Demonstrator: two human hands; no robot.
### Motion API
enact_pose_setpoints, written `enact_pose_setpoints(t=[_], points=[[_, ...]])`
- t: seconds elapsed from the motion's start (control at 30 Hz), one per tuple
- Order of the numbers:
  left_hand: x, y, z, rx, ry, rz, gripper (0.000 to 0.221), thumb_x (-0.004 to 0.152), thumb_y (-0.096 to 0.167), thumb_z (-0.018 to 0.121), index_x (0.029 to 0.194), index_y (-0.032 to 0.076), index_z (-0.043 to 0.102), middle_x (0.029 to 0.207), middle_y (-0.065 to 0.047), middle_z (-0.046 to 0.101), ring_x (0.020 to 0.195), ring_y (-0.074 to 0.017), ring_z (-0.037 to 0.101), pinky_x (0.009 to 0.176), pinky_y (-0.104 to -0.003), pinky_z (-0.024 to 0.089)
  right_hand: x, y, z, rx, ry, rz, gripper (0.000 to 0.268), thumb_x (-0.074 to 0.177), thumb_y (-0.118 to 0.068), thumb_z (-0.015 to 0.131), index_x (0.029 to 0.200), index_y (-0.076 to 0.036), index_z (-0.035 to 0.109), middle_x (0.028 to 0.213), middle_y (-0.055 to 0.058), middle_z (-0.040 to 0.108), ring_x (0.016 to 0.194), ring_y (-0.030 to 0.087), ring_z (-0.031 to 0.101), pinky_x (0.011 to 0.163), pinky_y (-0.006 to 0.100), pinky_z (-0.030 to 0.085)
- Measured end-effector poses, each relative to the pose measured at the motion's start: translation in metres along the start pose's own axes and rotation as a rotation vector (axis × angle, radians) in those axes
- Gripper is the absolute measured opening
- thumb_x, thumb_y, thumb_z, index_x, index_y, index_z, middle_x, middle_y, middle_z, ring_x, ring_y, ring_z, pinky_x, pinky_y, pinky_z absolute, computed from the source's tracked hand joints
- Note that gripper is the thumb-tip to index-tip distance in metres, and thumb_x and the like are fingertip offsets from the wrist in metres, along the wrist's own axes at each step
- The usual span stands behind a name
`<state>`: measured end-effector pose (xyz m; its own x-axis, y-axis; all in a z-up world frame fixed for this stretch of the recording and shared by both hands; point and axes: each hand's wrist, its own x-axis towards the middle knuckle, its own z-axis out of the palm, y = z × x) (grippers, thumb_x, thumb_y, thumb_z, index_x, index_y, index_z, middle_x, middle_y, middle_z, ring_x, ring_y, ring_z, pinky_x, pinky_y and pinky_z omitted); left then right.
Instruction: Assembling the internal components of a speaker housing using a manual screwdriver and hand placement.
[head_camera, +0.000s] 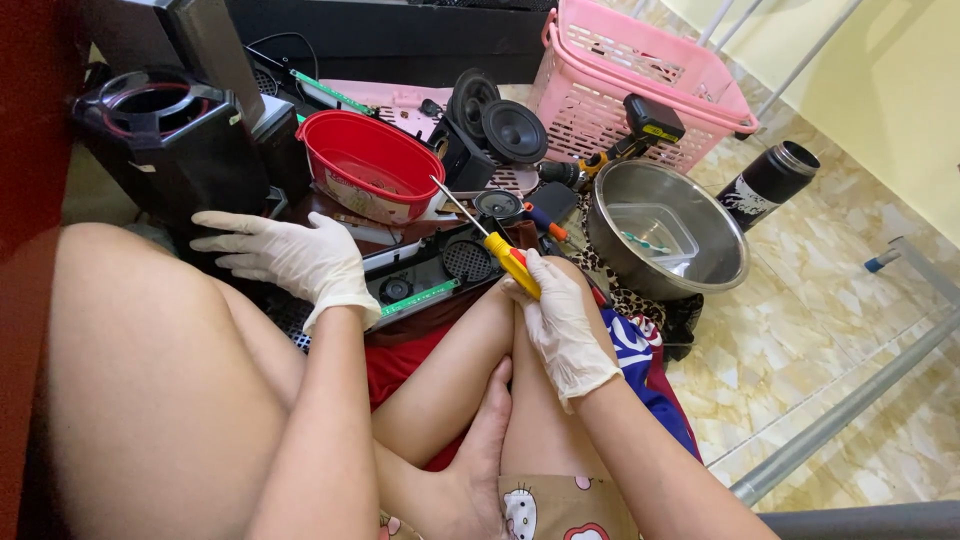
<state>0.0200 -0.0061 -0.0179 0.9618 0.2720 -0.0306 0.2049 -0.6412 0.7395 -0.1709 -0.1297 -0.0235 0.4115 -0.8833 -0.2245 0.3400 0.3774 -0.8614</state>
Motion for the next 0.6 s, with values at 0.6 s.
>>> enact_pose_setpoints(t=[0.6], points=[[0.027, -0.003, 0.020, -0.084, 0.020, 0.029, 0.107, 0.086, 0.023, 0.077, 0.141, 0.003, -0.013, 0.143, -0.029, -0.002, 0.135, -0.0463, 0.008, 0.115, -0.046, 0.011, -0.001, 0.000, -0.001, 0.014, -0.018, -0.011, 0.026, 0.078, -0.017, 0.068, 0.095, 0.002, 0.064, 0.082, 0.018, 0.050, 0.055, 0.029, 0.060, 0.063, 0.042, 0.058]])
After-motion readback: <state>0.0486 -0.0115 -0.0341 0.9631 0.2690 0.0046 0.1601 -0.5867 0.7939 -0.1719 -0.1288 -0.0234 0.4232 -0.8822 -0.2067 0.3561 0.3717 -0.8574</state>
